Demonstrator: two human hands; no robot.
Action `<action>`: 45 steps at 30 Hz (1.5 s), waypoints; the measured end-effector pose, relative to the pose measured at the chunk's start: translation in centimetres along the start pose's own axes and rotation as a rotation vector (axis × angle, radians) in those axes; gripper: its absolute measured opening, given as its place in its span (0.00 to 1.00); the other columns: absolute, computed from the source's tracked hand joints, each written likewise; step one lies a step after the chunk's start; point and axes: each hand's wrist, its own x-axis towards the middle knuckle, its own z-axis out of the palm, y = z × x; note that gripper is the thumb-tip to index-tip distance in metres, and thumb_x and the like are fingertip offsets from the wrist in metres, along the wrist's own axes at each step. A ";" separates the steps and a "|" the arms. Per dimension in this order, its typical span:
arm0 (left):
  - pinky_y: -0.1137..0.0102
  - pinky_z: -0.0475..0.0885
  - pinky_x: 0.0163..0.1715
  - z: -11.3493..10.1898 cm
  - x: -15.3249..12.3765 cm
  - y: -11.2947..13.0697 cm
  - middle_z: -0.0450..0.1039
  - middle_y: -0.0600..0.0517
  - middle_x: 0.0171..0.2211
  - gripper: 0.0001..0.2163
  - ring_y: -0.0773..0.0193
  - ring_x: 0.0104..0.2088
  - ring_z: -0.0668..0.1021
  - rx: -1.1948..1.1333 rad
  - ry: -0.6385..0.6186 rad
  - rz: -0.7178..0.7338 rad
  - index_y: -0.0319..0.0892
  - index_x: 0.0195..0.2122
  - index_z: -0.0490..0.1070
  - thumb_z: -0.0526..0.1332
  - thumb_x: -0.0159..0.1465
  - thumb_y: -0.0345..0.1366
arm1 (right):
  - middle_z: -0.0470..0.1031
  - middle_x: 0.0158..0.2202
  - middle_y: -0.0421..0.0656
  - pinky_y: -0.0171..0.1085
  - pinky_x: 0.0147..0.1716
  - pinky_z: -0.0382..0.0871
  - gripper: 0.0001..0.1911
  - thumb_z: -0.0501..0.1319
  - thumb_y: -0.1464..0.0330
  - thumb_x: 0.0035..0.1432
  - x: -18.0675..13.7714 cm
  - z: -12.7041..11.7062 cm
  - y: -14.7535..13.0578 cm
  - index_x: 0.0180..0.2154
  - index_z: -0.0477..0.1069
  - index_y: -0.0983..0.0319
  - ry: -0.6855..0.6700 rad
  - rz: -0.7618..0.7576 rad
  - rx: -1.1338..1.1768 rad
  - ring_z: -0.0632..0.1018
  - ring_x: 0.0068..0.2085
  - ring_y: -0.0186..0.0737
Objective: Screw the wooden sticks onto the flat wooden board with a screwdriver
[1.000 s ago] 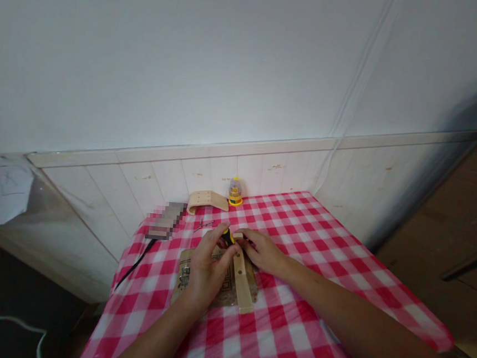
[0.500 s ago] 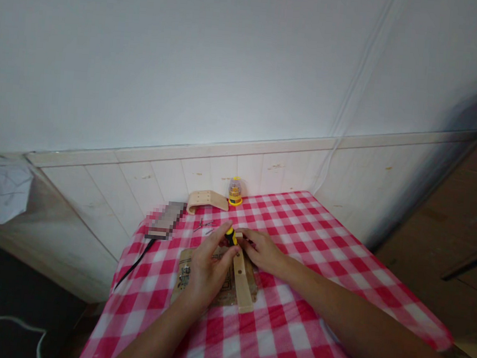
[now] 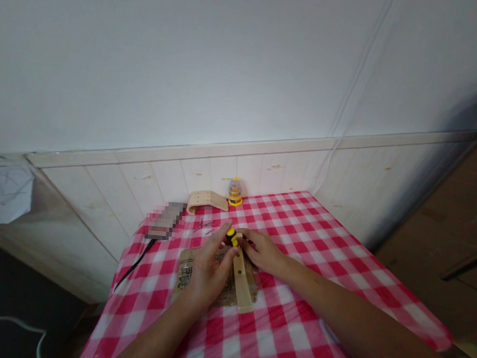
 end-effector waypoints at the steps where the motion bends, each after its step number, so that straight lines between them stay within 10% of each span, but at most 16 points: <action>1: 0.67 0.79 0.41 0.0 0.0 -0.1 0.80 0.49 0.40 0.21 0.60 0.39 0.82 -0.002 -0.003 -0.011 0.48 0.63 0.71 0.63 0.68 0.38 | 0.84 0.40 0.47 0.38 0.38 0.74 0.15 0.53 0.64 0.73 0.0 0.0 -0.1 0.50 0.77 0.61 0.000 0.002 -0.004 0.83 0.38 0.43; 16: 0.63 0.74 0.46 0.6 -0.1 -1.5 0.74 0.47 0.47 0.27 0.59 0.43 0.78 -0.285 0.184 -0.262 0.48 0.68 0.60 0.64 0.68 0.40 | 0.81 0.37 0.45 0.36 0.37 0.70 0.12 0.53 0.67 0.73 0.1 -0.3 -0.4 0.44 0.75 0.61 -0.023 0.040 -0.184 0.79 0.36 0.42; 45: 0.61 0.72 0.52 0.1 -0.6 -0.2 0.74 0.45 0.52 0.22 0.55 0.50 0.78 -0.300 0.100 -0.342 0.46 0.60 0.66 0.65 0.67 0.40 | 0.81 0.33 0.43 0.34 0.32 0.69 0.05 0.61 0.70 0.64 0.0 -0.2 -0.5 0.40 0.75 0.61 -0.001 0.091 -0.062 0.78 0.32 0.39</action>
